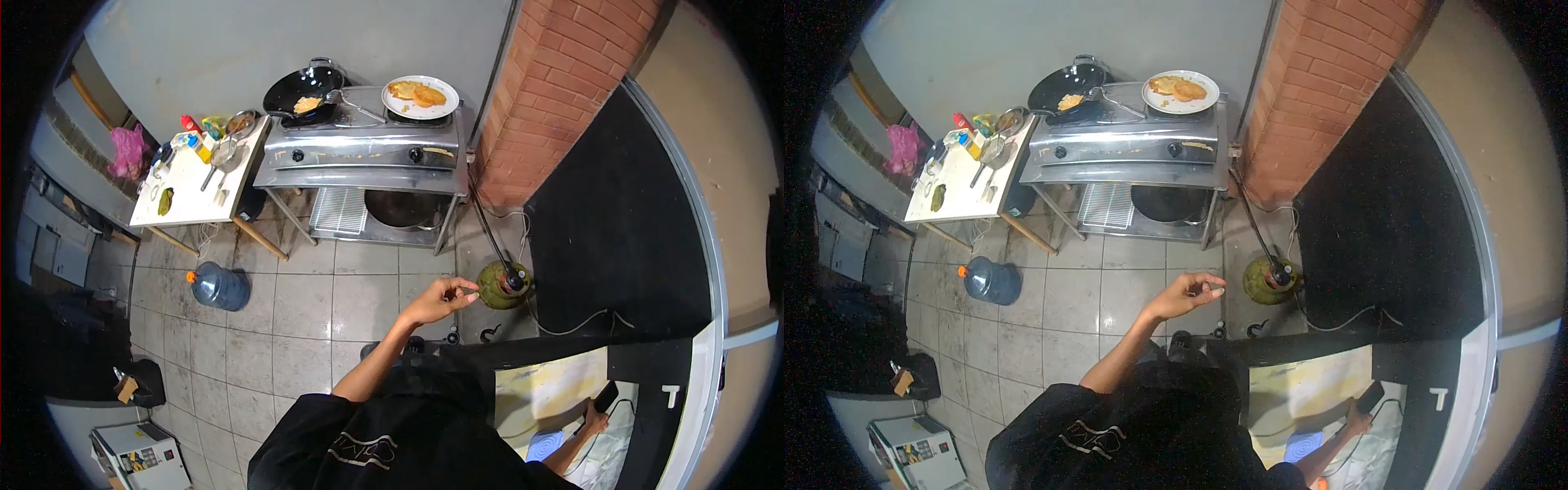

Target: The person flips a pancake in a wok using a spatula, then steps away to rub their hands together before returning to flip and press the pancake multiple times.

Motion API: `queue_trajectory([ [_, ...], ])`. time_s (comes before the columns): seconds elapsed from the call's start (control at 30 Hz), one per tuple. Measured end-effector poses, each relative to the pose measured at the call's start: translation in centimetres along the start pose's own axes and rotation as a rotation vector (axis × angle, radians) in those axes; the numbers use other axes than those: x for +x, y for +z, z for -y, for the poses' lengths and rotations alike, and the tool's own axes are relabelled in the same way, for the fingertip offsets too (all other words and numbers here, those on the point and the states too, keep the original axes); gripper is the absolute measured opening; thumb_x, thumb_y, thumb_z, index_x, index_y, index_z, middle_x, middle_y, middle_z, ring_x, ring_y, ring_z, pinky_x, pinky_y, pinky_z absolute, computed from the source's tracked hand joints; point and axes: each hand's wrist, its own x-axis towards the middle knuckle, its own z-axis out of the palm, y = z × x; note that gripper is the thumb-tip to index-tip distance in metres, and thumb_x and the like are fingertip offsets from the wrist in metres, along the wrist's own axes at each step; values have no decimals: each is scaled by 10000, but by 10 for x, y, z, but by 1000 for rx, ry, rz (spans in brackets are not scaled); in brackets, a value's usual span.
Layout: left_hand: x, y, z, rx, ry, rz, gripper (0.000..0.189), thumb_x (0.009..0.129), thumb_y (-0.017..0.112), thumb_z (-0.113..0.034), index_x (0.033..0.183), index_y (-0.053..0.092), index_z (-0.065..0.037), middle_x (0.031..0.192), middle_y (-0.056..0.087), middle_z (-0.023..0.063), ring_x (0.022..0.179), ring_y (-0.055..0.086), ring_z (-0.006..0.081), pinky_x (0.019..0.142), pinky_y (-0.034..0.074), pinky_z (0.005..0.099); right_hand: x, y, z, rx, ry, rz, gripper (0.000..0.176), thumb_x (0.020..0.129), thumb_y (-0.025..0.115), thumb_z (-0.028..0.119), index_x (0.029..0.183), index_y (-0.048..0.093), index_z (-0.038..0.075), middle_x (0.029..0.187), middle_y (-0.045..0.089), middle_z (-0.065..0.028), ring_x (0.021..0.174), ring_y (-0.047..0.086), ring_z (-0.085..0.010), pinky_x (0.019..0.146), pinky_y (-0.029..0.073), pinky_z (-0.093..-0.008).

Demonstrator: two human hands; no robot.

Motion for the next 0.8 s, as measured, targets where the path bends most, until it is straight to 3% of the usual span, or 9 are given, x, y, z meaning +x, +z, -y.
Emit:
queue_trajectory([
  [0.13,-13,-5,8,-20,-10,42,313,944,651,-206,1189,628,-14,732,517,-64,697,457,44,675,416,230,-6,1,12,92,0,-175,593,660,807,434,983,606,-20,990,596,-263,929,625,-436,775,535,-495],
  [0.3,-33,-16,4,6,-38,84,311,941,656,-219,1194,634,-40,729,507,-69,696,448,44,699,426,239,-61,-5,53,131,-423,-348,475,673,799,255,1020,596,3,982,583,-249,880,592,-443,830,487,-497],
  [0.33,-38,-17,2,10,-43,106,311,941,656,-219,1194,634,-40,729,507,-69,696,448,44,699,426,239,-72,0,67,192,-388,-199,442,684,798,272,976,612,-3,988,587,-248,905,592,-430,839,475,-498],
  [0.37,-43,-20,-1,19,-43,124,308,943,654,-228,1187,638,-42,727,504,-71,695,449,46,709,428,245,-79,25,67,530,-703,-392,327,701,775,233,870,624,-3,884,612,-214,851,600,-409,772,482,-483],
  [0.43,-56,-22,-3,29,-51,164,306,944,651,-238,1180,643,-44,724,502,-74,694,451,49,719,431,250,-134,-19,105,309,-777,19,123,797,651,52,758,549,-5,718,572,-112,706,613,-292,699,513,-401],
  [0.47,-62,-24,-4,40,-32,181,295,944,651,-237,1169,649,-47,731,500,-74,699,456,50,727,430,253,-163,-29,116,792,-982,24,60,715,656,24,750,624,-14,731,613,-179,701,610,-353,638,484,-415],
  [0.6,-89,-26,-9,49,-80,219,238,951,637,-236,1096,668,-50,780,523,-62,741,474,55,754,429,249,-296,-68,165,1038,-789,569,61,859,614,14,908,647,-4,828,671,-62,757,626,-102,679,509,-262],
  [0.73,-111,-21,-2,97,-139,282,223,965,614,-252,1020,662,-41,835,556,-48,783,484,53,756,429,243,-396,-91,190,1230,-890,858,112,908,519,-37,823,520,37,684,527,19,607,501,-39,537,408,-205],
  [0.8,-118,-18,9,4,-96,290,238,977,594,-267,958,647,-36,834,557,-51,790,477,52,743,417,230,-419,-84,199,1283,-967,814,171,960,479,9,793,463,41,629,438,31,553,438,-39,503,381,-222],
])
